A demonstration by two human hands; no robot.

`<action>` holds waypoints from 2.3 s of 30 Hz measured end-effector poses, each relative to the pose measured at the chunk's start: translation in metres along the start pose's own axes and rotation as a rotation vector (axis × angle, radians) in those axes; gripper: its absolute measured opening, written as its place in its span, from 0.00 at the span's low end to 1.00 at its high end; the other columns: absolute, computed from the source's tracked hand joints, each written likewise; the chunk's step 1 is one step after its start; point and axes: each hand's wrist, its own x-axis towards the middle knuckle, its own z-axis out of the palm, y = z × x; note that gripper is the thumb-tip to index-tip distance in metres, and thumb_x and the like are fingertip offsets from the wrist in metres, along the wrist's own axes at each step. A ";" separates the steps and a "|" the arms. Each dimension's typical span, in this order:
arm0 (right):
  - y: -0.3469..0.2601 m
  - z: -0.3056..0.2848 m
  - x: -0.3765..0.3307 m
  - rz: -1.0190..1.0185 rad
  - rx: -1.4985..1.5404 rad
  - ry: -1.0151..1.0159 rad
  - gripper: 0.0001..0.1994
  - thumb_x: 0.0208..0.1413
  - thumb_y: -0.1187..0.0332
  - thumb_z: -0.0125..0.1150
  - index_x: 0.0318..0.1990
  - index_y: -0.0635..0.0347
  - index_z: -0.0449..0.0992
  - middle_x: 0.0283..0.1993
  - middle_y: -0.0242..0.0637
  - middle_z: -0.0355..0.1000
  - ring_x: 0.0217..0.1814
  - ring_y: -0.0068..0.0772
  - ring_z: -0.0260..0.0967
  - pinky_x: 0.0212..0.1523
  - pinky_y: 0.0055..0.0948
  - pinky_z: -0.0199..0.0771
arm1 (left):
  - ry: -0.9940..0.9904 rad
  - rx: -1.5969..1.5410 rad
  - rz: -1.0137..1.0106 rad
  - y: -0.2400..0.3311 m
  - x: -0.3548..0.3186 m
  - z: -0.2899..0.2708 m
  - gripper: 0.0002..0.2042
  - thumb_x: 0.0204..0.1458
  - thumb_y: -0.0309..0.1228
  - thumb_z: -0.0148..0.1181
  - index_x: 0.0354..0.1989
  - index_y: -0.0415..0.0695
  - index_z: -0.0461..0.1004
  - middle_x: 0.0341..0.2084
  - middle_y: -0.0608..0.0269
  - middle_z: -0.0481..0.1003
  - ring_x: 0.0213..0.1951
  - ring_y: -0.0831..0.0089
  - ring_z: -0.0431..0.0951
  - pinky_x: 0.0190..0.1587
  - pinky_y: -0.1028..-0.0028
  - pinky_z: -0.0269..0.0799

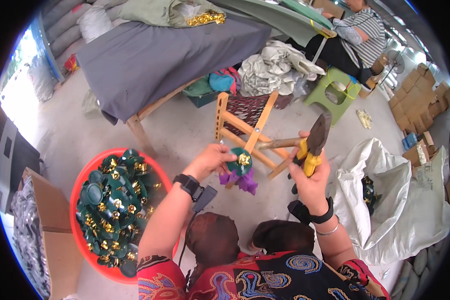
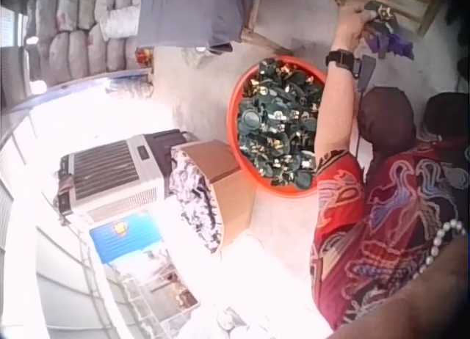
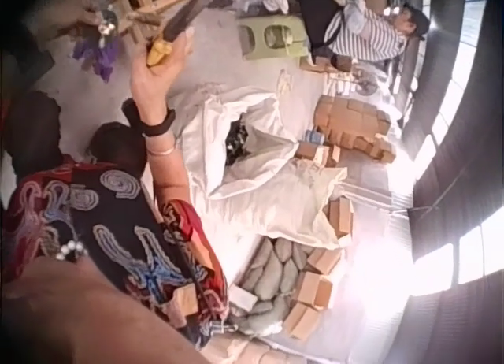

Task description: The recorder is assembling green fabric components, possibly holiday ornaments or decorations, using pliers to attach small gold pieces.

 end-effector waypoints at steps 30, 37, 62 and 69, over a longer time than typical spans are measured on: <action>-0.046 -0.029 0.058 -0.378 -0.808 -0.303 0.22 0.43 0.77 0.57 0.50 0.66 0.64 0.49 0.52 0.66 0.47 0.52 0.68 0.45 0.38 0.69 | 0.262 0.683 0.646 -0.035 0.019 0.043 0.06 0.45 0.32 0.62 0.30 0.46 0.77 0.30 0.62 0.77 0.37 0.61 0.74 0.39 0.63 0.64; -0.001 -0.002 0.036 -0.365 -1.164 -0.500 0.20 0.40 0.77 0.58 0.45 0.66 0.64 0.36 0.46 0.66 0.37 0.49 0.67 0.37 0.39 0.68 | 0.271 0.729 0.660 -0.034 0.020 0.036 0.07 0.44 0.31 0.63 0.30 0.42 0.76 0.25 0.57 0.74 0.32 0.57 0.72 0.35 0.64 0.69; 0.033 -0.039 -0.026 0.501 0.326 0.262 0.17 0.42 0.82 0.53 0.44 0.67 0.68 0.38 0.31 0.65 0.32 0.23 0.65 0.25 0.21 0.67 | 0.118 0.218 0.531 0.143 -0.043 0.129 0.11 0.48 0.25 0.60 0.39 0.34 0.72 0.29 0.63 0.75 0.27 0.80 0.73 0.27 0.79 0.70; 0.110 -0.004 -0.048 -0.138 0.091 -0.044 0.19 0.48 0.74 0.59 0.50 0.61 0.69 0.45 0.35 0.70 0.48 0.31 0.69 0.47 0.29 0.72 | -0.490 0.337 0.747 0.193 0.019 0.341 0.31 0.51 0.34 0.61 0.61 0.37 0.57 0.52 0.46 0.69 0.42 0.70 0.76 0.35 0.73 0.75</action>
